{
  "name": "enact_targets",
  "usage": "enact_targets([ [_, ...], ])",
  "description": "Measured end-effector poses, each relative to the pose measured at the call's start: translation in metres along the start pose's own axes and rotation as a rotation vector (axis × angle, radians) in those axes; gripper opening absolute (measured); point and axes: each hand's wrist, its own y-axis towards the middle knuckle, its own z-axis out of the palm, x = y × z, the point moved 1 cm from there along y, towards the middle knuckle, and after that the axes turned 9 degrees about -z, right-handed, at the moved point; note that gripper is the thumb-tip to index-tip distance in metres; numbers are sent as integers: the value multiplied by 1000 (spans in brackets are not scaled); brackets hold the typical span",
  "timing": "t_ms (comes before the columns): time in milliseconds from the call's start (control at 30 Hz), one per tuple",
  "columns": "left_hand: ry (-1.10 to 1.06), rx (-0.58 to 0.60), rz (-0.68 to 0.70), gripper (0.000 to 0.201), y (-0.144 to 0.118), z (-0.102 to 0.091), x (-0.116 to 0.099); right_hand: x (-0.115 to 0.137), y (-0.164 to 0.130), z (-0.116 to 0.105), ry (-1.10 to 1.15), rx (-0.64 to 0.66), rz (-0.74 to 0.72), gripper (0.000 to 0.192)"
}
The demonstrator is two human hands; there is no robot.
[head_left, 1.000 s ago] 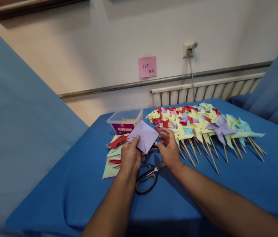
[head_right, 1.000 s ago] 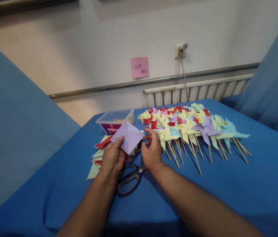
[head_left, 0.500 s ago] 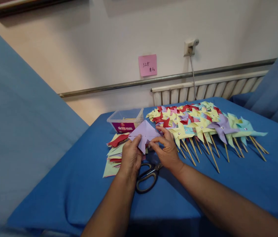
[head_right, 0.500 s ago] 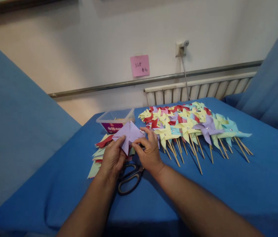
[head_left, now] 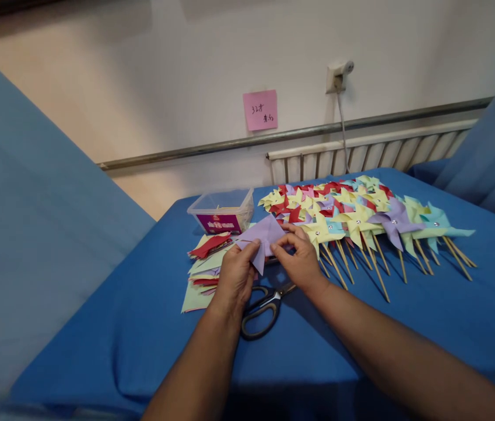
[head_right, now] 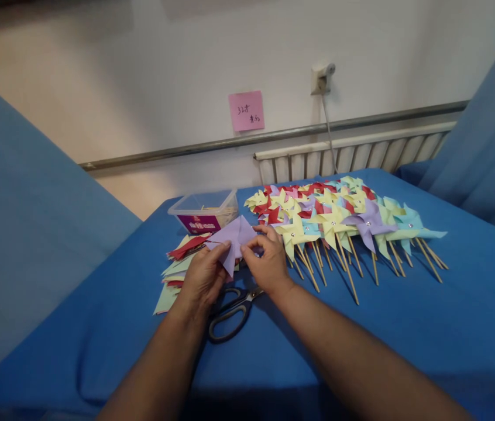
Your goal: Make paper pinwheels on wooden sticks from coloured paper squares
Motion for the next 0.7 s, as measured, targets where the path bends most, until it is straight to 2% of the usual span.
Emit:
enact_targets([
  [267,27,-22,-5,31,-1,2,-1,1,-1,1,2,-6,47,15],
  [567,53,9,23,50,-1,2,1,2,0,1,-19,-7,66,16],
  [700,55,5,21,50,0,2,1,4,0,2,6,-8,78,16],
])
